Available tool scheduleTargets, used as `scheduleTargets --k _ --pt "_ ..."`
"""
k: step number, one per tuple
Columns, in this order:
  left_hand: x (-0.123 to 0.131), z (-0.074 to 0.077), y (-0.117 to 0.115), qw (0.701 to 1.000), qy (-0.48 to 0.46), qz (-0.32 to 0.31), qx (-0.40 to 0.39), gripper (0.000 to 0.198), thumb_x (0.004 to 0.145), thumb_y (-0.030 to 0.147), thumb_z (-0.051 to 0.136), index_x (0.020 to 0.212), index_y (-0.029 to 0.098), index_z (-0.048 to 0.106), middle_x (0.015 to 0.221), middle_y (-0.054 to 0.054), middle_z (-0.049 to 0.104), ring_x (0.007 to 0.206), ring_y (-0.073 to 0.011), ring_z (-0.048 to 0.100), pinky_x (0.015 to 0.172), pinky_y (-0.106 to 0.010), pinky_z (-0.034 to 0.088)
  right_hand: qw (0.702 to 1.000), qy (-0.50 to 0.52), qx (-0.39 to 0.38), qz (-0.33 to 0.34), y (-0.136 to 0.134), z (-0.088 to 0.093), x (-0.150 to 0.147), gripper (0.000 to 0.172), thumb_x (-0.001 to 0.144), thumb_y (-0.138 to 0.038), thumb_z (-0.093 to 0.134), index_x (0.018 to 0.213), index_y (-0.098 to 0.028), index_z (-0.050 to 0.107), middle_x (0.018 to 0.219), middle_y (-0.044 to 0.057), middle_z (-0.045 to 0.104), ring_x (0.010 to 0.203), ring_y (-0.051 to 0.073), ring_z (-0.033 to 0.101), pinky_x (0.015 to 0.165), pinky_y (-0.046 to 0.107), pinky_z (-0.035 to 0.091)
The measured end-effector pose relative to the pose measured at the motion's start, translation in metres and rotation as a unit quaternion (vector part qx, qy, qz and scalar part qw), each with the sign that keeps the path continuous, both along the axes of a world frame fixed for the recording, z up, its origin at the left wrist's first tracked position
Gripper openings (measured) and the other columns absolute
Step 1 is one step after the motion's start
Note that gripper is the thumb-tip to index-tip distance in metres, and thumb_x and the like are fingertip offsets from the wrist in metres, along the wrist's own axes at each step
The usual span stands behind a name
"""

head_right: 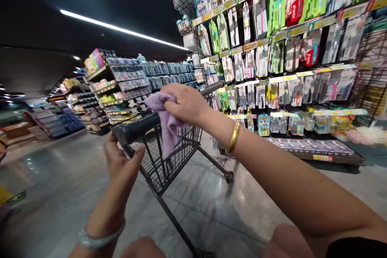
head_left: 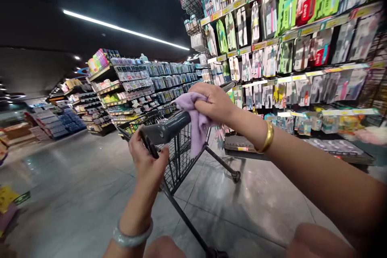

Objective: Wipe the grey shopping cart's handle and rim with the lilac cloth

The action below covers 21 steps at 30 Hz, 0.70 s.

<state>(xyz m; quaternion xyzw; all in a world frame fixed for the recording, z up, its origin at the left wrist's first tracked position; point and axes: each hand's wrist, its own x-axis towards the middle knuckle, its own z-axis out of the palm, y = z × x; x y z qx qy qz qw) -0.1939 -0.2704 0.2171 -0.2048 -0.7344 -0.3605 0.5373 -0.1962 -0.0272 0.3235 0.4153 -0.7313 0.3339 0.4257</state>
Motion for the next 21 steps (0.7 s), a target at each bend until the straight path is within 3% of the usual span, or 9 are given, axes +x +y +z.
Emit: scheduleTargets --k 3,6,8,11,13,15,18,21 --pt "0.038 0.028 0.012 0.991 0.116 0.036 -0.060 0.100 0.074 0.037 0.077 0.158 0.026 0.023 0.155 -0.012 0.036 0.145 -0.0327 0.033 0.123 -0.052 0.025 0.997 0.014 -0.039 -0.068 -0.018 -0.007 -0.002 0.019 0.078 -0.022 0.044 0.083 -0.019 0.062 0.092 0.006 0.066 0.090 0.020 0.058 0.085 0.038 0.045" --pt "0.071 0.067 0.031 0.970 0.123 0.093 -0.187 0.058 0.091 0.034 0.058 0.147 0.025 0.047 0.145 -0.009 0.052 0.137 -0.0284 0.046 0.120 -0.049 0.031 0.996 0.094 -0.006 -0.011 -0.030 -0.011 -0.003 0.027 0.080 -0.021 0.043 0.097 -0.018 0.063 0.107 0.006 0.067 0.105 0.020 0.057 0.097 0.037 0.043" --pt "0.079 0.091 0.039 0.949 0.111 0.156 -0.252 0.043 0.095 0.037 0.052 0.135 0.024 0.060 0.131 -0.009 0.064 0.123 -0.0281 0.057 0.109 -0.047 0.040 0.995 0.092 0.027 -0.006 -0.023 -0.008 -0.015 0.026 0.081 -0.023 0.044 0.098 -0.018 0.063 0.107 0.007 0.067 0.103 0.019 0.057 0.093 0.036 0.044" --pt "0.075 0.114 0.040 0.905 0.042 0.270 -0.325 0.041 0.097 0.048 0.043 0.108 0.023 0.073 0.088 -0.009 0.074 0.079 -0.0267 0.065 0.073 -0.040 0.048 0.992 -0.026 0.029 -0.117 0.004 0.001 -0.047 0.018 0.082 -0.025 0.043 0.083 -0.019 0.059 0.094 0.006 0.065 0.083 0.017 0.055 0.073 0.032 0.041" --pt "0.070 0.119 0.035 0.876 -0.010 0.314 -0.366 0.048 0.096 0.055 0.041 0.080 0.024 0.074 0.059 -0.005 0.062 0.049 -0.0196 0.048 0.055 -0.032 0.036 0.975 -0.105 0.012 -0.196 0.017 0.007 -0.063 0.016 0.083 -0.024 0.043 0.077 -0.019 0.057 0.091 0.006 0.064 0.078 0.016 0.052 0.067 0.031 0.036" --pt "0.067 0.119 0.030 0.861 -0.025 0.334 -0.383 0.056 0.095 0.058 0.039 0.061 0.023 0.066 0.047 -0.003 0.049 0.040 -0.0138 0.026 0.051 -0.029 0.023 0.964 -0.136 0.008 -0.230 0.012 0.010 -0.063 0.016 0.082 -0.023 0.043 0.074 -0.020 0.055 0.090 0.005 0.064 0.078 0.016 0.051 0.067 0.031 0.034" --pt "0.067 0.115 0.019 0.858 0.001 0.360 -0.366 0.061 0.097 0.058 0.034 0.057 0.021 0.061 0.047 -0.002 0.041 0.044 -0.0117 0.014 0.054 -0.028 0.014 0.980 -0.088 0.043 -0.173 -0.021 0.010 -0.041 0.017 0.083 -0.023 0.041 0.076 -0.020 0.057 0.088 0.003 0.064 0.079 0.015 0.052 0.068 0.030 0.034" --pt "0.069 0.113 0.003 0.855 0.016 0.378 -0.355 0.061 0.098 0.058 0.030 0.058 0.021 0.060 0.049 -0.002 0.038 0.046 -0.0126 0.015 0.057 -0.029 0.012 0.992 -0.004 0.097 -0.076 -0.045 0.011 -0.025 0.019 0.085 -0.026 0.042 0.089 -0.021 0.060 0.098 0.003 0.065 0.090 0.016 0.054 0.074 0.030 0.036"
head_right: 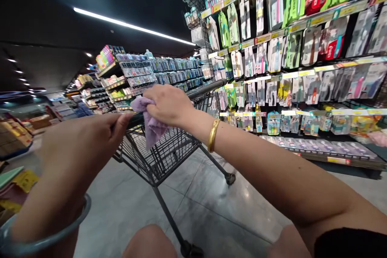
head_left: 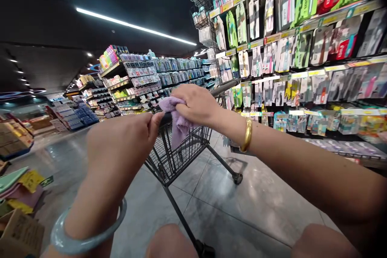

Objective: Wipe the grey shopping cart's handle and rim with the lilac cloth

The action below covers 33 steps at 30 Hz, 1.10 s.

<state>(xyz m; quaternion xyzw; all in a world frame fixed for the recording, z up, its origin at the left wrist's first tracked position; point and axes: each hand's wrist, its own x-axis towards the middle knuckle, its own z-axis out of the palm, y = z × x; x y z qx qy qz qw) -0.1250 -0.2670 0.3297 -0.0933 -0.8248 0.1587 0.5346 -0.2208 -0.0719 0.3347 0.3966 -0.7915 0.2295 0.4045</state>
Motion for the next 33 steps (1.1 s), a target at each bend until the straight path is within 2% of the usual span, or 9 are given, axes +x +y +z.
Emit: scheduleTargets --k 2,8,12,17,21,24,27,31,33 --pt "0.000 0.000 -0.013 1.000 0.000 0.013 -0.001 0.061 0.097 0.059 0.030 0.059 0.022 0.059 0.050 -0.002 0.037 0.046 -0.0138 0.018 0.058 -0.029 0.012 1.000 -0.022 0.016 0.005 0.003 0.002 -0.006 0.019 0.086 -0.028 0.042 0.088 -0.021 0.060 0.099 0.004 0.065 0.089 0.016 0.054 0.073 0.030 0.036" --pt "-0.003 0.000 -0.046 0.999 -0.008 0.031 0.013 0.060 0.098 0.060 0.031 0.063 0.022 0.063 0.055 -0.004 0.046 0.053 -0.0161 0.028 0.059 -0.029 0.010 0.981 -0.116 0.003 -0.157 0.029 0.010 -0.051 0.019 0.083 -0.023 0.044 0.086 -0.021 0.063 0.098 0.007 0.068 0.083 0.018 0.055 0.067 0.033 0.033" --pt "0.001 -0.002 -0.071 0.999 -0.007 0.039 0.028 0.059 0.099 0.057 0.035 0.060 0.020 0.059 0.058 -0.003 0.047 0.058 -0.0151 0.032 0.058 -0.027 0.010 0.974 -0.109 0.031 -0.195 0.006 0.014 -0.044 0.024 0.083 -0.025 0.046 0.090 -0.021 0.068 0.097 0.009 0.070 0.081 0.020 0.057 0.066 0.033 0.033" --pt "0.017 -0.002 -0.108 0.998 0.010 0.053 0.022 0.050 0.099 0.049 0.033 0.060 0.021 0.047 0.060 -0.003 0.045 0.062 -0.0172 0.035 0.061 -0.029 0.018 0.982 -0.071 0.044 -0.172 -0.032 0.010 -0.015 0.027 0.087 -0.029 0.044 0.094 -0.021 0.069 0.099 0.011 0.070 0.086 0.024 0.058 0.068 0.036 0.034" --pt "0.011 -0.004 -0.089 0.997 0.016 0.075 -0.023 0.044 0.100 0.041 0.029 0.063 0.022 0.042 0.061 -0.003 0.047 0.063 -0.0186 0.038 0.069 -0.033 0.026 0.990 -0.034 -0.003 -0.140 -0.069 0.000 0.016 0.026 0.089 -0.030 0.043 0.101 -0.023 0.066 0.104 0.010 0.067 0.093 0.026 0.057 0.074 0.038 0.035" --pt "-0.010 -0.007 -0.057 0.999 -0.014 0.030 -0.014 0.042 0.100 0.037 0.029 0.067 0.022 0.049 0.063 -0.004 0.054 0.058 -0.0192 0.041 0.060 -0.033 0.019 0.995 0.019 0.016 -0.092 -0.080 -0.001 0.029 0.024 0.089 -0.027 0.044 0.103 -0.025 0.064 0.107 0.008 0.066 0.094 0.025 0.056 0.074 0.036 0.034" --pt "-0.026 -0.012 -0.041 1.000 0.009 0.020 0.006 0.041 0.100 0.035 0.029 0.067 0.022 0.051 0.061 -0.005 0.054 0.058 -0.0205 0.044 0.059 -0.034 0.015 0.994 0.003 0.056 -0.089 -0.054 0.002 0.019 0.020 0.087 -0.025 0.046 0.098 -0.024 0.063 0.102 0.006 0.066 0.087 0.021 0.055 0.070 0.033 0.033" --pt "-0.037 -0.019 -0.048 0.998 0.061 0.012 0.023 0.038 0.097 0.036 0.037 0.065 0.022 0.050 0.061 -0.004 0.053 0.059 -0.0199 0.043 0.060 -0.035 0.014 0.970 -0.068 0.011 -0.233 -0.001 0.005 -0.011 0.020 0.085 -0.023 0.044 0.088 -0.021 0.063 0.094 0.008 0.066 0.081 0.020 0.054 0.066 0.033 0.030" --pt "-0.041 -0.021 -0.052 0.996 0.080 0.014 0.047 0.038 0.096 0.036 0.039 0.062 0.022 0.049 0.059 -0.003 0.051 0.057 -0.0194 0.041 0.060 -0.036 0.014 0.959 -0.078 -0.008 -0.271 0.010 0.005 -0.019 0.019 0.083 -0.021 0.045 0.088 -0.020 0.064 0.096 0.009 0.067 0.083 0.021 0.055 0.066 0.033 0.030"
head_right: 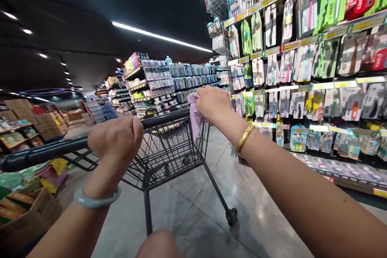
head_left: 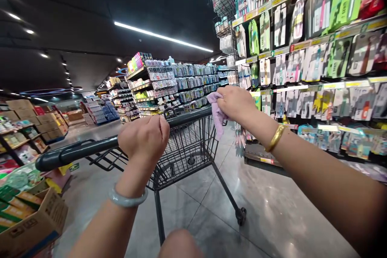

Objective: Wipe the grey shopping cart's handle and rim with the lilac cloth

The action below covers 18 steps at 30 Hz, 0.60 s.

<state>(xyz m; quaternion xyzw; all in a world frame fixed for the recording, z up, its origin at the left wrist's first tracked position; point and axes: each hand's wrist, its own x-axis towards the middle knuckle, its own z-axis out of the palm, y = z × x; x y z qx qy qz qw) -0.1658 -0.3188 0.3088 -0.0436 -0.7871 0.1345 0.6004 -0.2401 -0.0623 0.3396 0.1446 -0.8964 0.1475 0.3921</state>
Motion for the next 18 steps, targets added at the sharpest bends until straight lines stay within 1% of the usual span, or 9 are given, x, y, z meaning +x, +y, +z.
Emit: scheduleTargets --k 2,4,8,9,11,13,15,16,18 --pt "-0.003 -0.001 -0.002 1.000 0.013 0.004 0.014 0.039 0.095 0.035 0.041 0.059 0.022 0.048 0.057 -0.003 0.049 0.056 -0.0188 0.039 0.060 -0.035 0.014 1.000 -0.007 0.005 0.005 -0.003 0.000 0.000 0.019 0.082 -0.020 0.047 0.088 -0.021 0.065 0.097 0.009 0.067 0.085 0.021 0.056 0.066 0.034 0.031" --pt "-0.003 -0.001 -0.006 1.000 0.026 0.003 0.009 0.037 0.094 0.034 0.044 0.059 0.022 0.048 0.056 -0.003 0.050 0.056 -0.0186 0.040 0.060 -0.035 0.016 0.999 -0.005 0.026 0.027 -0.012 0.001 0.005 0.019 0.081 -0.021 0.049 0.089 -0.021 0.066 0.097 0.009 0.068 0.085 0.021 0.057 0.067 0.034 0.032" --pt "0.007 0.000 -0.029 0.999 0.042 0.006 -0.015 0.034 0.093 0.032 0.046 0.060 0.023 0.049 0.057 -0.003 0.054 0.058 -0.0200 0.044 0.061 -0.036 0.021 0.993 0.018 0.083 0.077 -0.015 0.008 0.017 0.020 0.084 -0.024 0.048 0.093 -0.022 0.065 0.097 0.008 0.068 0.085 0.021 0.058 0.066 0.033 0.032" --pt "0.010 0.000 -0.035 0.999 0.040 0.007 -0.014 0.034 0.093 0.032 0.045 0.060 0.024 0.050 0.057 -0.003 0.055 0.058 -0.0205 0.046 0.061 -0.037 0.023 0.992 0.013 0.091 0.082 -0.013 0.009 0.020 0.018 0.084 -0.024 0.048 0.092 -0.022 0.065 0.095 0.007 0.068 0.083 0.021 0.058 0.065 0.033 0.031" --pt "0.017 0.000 -0.040 0.999 0.039 0.003 0.002 0.036 0.095 0.032 0.043 0.062 0.024 0.055 0.059 -0.004 0.058 0.063 -0.0225 0.052 0.066 -0.039 0.030 0.995 -0.001 0.082 0.065 -0.012 0.010 0.025 0.015 0.084 -0.023 0.050 0.087 -0.022 0.064 0.090 0.007 0.067 0.079 0.020 0.057 0.064 0.033 0.031" --pt "0.020 0.000 -0.032 0.998 0.043 -0.025 0.028 0.034 0.097 0.032 0.042 0.072 0.023 0.065 0.074 -0.006 0.069 0.079 -0.0257 0.060 0.080 -0.042 0.037 0.997 -0.006 0.055 0.045 -0.019 0.006 0.033 0.014 0.084 -0.023 0.051 0.086 -0.022 0.065 0.088 0.007 0.066 0.076 0.020 0.056 0.064 0.033 0.031" --pt "0.020 0.000 -0.009 0.995 0.037 -0.083 0.043 0.029 0.097 0.034 0.045 0.092 0.024 0.072 0.101 -0.007 0.074 0.101 -0.0285 0.062 0.096 -0.046 0.036 0.997 0.025 0.039 0.062 -0.033 0.001 0.044 0.016 0.087 -0.025 0.050 0.091 -0.023 0.065 0.092 0.007 0.067 0.080 0.021 0.057 0.067 0.034 0.033" --pt "0.019 0.000 0.005 0.992 0.022 -0.120 0.041 0.028 0.097 0.035 0.046 0.100 0.024 0.072 0.109 -0.007 0.074 0.106 -0.0285 0.062 0.100 -0.046 0.035 0.994 0.048 0.042 0.083 -0.040 -0.001 0.049 0.018 0.088 -0.026 0.049 0.095 -0.023 0.065 0.095 0.008 0.067 0.083 0.021 0.057 0.069 0.034 0.034" --pt "0.015 0.000 0.034 0.985 -0.025 -0.167 0.034 0.034 0.099 0.038 0.042 0.108 0.020 0.070 0.111 -0.009 0.073 0.107 -0.0277 0.063 0.096 -0.043 0.038 0.985 0.076 0.063 0.139 -0.047 0.001 0.055 0.020 0.089 -0.026 0.047 0.099 -0.023 0.064 0.100 0.008 0.067 0.087 0.022 0.057 0.070 0.034 0.034"
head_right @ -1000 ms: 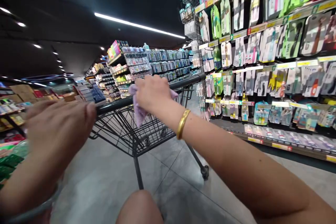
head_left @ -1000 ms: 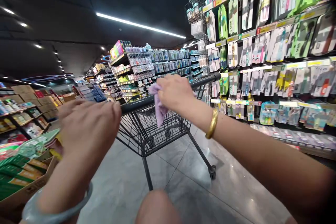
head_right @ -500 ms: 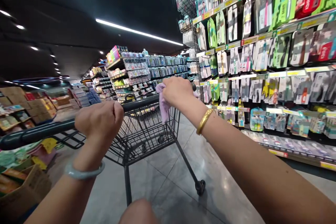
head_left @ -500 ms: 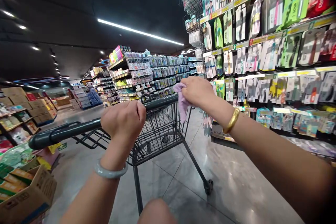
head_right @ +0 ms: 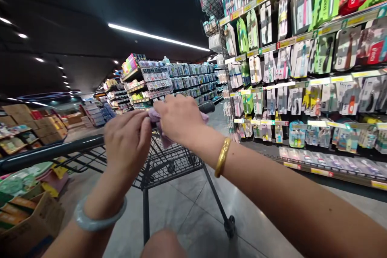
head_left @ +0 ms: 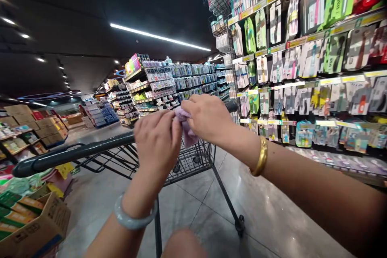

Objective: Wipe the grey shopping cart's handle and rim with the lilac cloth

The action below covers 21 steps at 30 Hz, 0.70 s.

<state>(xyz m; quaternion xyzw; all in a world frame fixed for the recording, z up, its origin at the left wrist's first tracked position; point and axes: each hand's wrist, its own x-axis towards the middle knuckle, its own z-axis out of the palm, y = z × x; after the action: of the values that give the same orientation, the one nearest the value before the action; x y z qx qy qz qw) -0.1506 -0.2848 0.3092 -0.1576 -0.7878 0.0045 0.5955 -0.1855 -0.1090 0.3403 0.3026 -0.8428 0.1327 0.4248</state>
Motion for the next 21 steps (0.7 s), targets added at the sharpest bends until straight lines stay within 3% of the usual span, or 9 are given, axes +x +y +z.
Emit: scheduleTargets --k 4,7,9,11,13,16,19,21 --pt "-0.008 0.002 0.034 0.999 -0.039 0.014 0.002 0.046 0.102 0.046 0.034 0.121 0.018 0.066 0.097 -0.009 0.075 0.090 -0.0253 0.066 0.082 -0.038 0.037 0.992 -0.116 0.037 0.046 0.026 0.021 -0.007 0.013 0.079 -0.018 0.051 0.081 -0.024 0.062 0.086 0.002 0.068 0.074 0.017 0.055 0.063 0.032 0.032" --pt "-0.013 0.002 0.037 0.997 -0.043 0.045 -0.035 0.046 0.102 0.048 0.035 0.090 0.022 0.071 0.074 -0.003 0.072 0.074 -0.0225 0.063 0.074 -0.037 0.031 0.980 -0.200 0.007 0.011 0.051 0.030 -0.015 0.013 0.074 -0.014 0.051 0.074 -0.023 0.060 0.074 -0.001 0.065 0.064 0.015 0.051 0.061 0.031 0.031" --pt "-0.015 0.001 0.034 0.997 -0.027 0.064 -0.044 0.050 0.102 0.045 0.034 0.069 0.022 0.064 0.064 -0.002 0.067 0.067 -0.0203 0.060 0.069 -0.037 0.027 0.987 -0.160 0.002 0.000 0.055 0.025 -0.011 0.013 0.074 -0.014 0.050 0.075 -0.023 0.059 0.076 0.000 0.064 0.067 0.015 0.052 0.062 0.031 0.032" --pt "-0.015 0.000 0.030 0.996 0.002 0.075 -0.042 0.048 0.102 0.042 0.037 0.063 0.022 0.058 0.060 -0.001 0.063 0.063 -0.0188 0.056 0.066 -0.036 0.025 0.997 -0.074 0.024 0.008 0.054 0.017 -0.003 0.012 0.074 -0.014 0.051 0.078 -0.022 0.059 0.084 0.002 0.064 0.076 0.016 0.053 0.066 0.031 0.032" --pt "-0.013 -0.001 0.023 0.996 0.028 0.076 -0.046 0.044 0.100 0.039 0.041 0.062 0.023 0.056 0.059 0.000 0.062 0.062 -0.0183 0.055 0.066 -0.036 0.026 0.997 -0.026 0.036 0.060 0.053 0.012 0.006 0.014 0.073 -0.012 0.051 0.080 -0.021 0.059 0.091 0.003 0.063 0.082 0.016 0.053 0.069 0.030 0.033" --pt "-0.007 -0.001 0.009 0.995 0.056 0.066 -0.051 0.040 0.098 0.035 0.045 0.060 0.023 0.052 0.055 0.001 0.057 0.059 -0.0179 0.053 0.066 -0.036 0.028 0.979 -0.100 -0.021 0.174 0.061 0.015 0.008 0.014 0.071 -0.008 0.051 0.076 -0.019 0.058 0.081 0.000 0.060 0.075 0.012 0.052 0.066 0.027 0.034" --pt "-0.001 -0.002 -0.007 0.995 0.076 0.054 -0.041 0.041 0.096 0.033 0.048 0.056 0.023 0.048 0.052 0.001 0.055 0.056 -0.0174 0.051 0.065 -0.036 0.029 0.940 -0.208 -0.115 0.244 0.072 0.019 -0.004 0.013 0.071 -0.007 0.052 0.074 -0.018 0.058 0.069 -0.003 0.055 0.065 0.010 0.047 0.061 0.026 0.033" --pt "0.001 -0.003 -0.017 0.995 0.086 0.050 -0.032 0.040 0.096 0.033 0.048 0.057 0.024 0.051 0.053 0.001 0.056 0.057 -0.0177 0.052 0.065 -0.036 0.030 0.905 -0.253 -0.164 0.299 0.072 0.017 -0.014 0.014 0.072 -0.008 0.053 0.079 -0.018 0.061 0.072 -0.003 0.058 0.065 0.010 0.048 0.060 0.025 0.034"
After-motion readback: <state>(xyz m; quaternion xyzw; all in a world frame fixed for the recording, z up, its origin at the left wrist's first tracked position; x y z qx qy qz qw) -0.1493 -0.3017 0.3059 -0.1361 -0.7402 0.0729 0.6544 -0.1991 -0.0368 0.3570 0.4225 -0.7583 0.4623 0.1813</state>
